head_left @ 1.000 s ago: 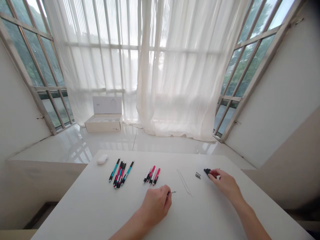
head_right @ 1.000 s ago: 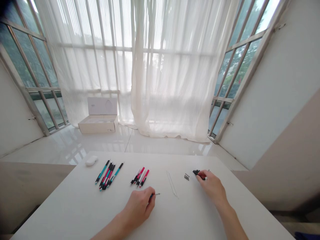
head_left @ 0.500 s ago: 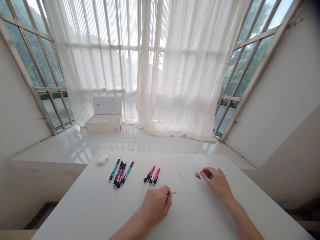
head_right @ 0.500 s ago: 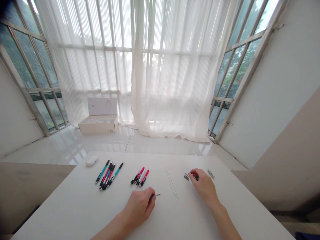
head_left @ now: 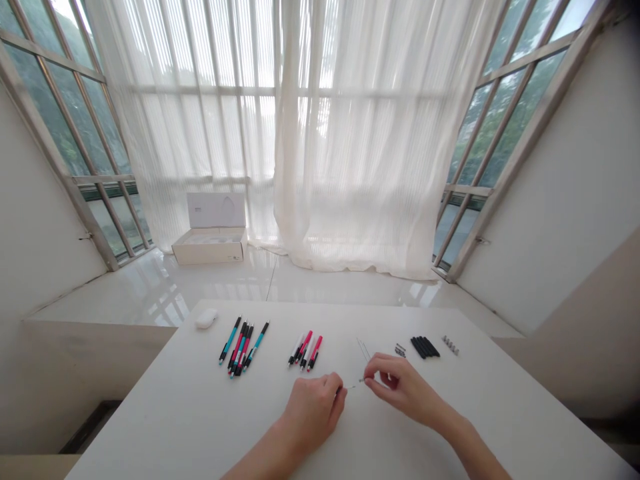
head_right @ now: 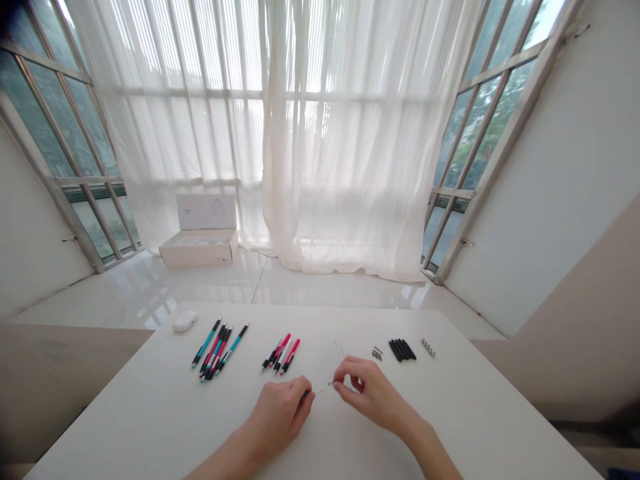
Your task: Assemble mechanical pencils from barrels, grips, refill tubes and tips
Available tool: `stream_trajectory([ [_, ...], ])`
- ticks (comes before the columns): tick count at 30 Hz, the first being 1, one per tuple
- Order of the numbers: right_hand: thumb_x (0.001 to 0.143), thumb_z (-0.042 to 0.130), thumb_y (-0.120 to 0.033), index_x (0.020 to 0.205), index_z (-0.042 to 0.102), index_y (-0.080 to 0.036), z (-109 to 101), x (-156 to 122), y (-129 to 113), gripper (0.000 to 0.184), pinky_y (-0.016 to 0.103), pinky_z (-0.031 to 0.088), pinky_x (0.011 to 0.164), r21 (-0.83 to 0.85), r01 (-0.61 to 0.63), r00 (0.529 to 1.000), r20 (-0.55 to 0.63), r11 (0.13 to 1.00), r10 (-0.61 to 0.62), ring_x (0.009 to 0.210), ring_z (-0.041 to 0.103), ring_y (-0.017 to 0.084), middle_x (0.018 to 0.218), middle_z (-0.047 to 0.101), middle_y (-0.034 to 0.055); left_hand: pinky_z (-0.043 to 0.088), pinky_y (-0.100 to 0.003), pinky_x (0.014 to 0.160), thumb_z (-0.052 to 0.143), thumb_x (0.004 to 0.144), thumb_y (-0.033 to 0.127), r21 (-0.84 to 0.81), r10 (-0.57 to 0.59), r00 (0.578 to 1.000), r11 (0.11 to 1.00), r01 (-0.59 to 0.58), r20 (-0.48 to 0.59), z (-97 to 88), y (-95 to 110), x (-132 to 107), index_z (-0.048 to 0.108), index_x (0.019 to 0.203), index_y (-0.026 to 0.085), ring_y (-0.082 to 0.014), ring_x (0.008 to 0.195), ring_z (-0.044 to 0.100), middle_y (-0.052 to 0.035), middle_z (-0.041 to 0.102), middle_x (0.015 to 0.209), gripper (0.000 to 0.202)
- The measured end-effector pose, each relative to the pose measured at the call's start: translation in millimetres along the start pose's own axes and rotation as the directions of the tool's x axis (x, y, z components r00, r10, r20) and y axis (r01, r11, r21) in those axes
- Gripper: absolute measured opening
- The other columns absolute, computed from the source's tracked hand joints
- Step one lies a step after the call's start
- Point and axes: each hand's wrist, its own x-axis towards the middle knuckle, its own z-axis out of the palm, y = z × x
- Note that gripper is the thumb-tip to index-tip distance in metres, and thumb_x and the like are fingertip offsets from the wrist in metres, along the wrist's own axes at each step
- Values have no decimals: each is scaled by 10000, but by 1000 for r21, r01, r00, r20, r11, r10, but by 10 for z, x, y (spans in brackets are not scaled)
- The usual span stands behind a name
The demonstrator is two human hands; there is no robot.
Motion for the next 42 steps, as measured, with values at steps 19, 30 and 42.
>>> stream_trajectory([
  [19,832,537,-489,788,690,-225,-234,-50,411,308,287,414,570,-65,-258,936,-264,964,232,580,509,160,694,652,28,316,-246,460,405,928,248,-56,-30,998,998,27,-57,-5,2,-7,517,770,213,-144,490,560,-5,615,605,197],
  [30,733,698,-547,831,707,-185,525,90,-143,375,228,363,496,618,-142,987,32,773,156,505,435,97,533,520,-45,303,-240,471,372,971,250,-226,-47,998,973,38,-34,-34,-34,2,500,734,208,-120,493,516,8,577,593,272],
  [42,770,637,-600,889,621,-197,112,126,16,420,217,234,416,730,1,856,-354,684,377,475,346,81,700,588,7,452,-359,975,292,957,138,-359,-156,954,932,56,-257,-176,-212,49,406,1371,160,-203,1146,532,-148,528,1225,431],
])
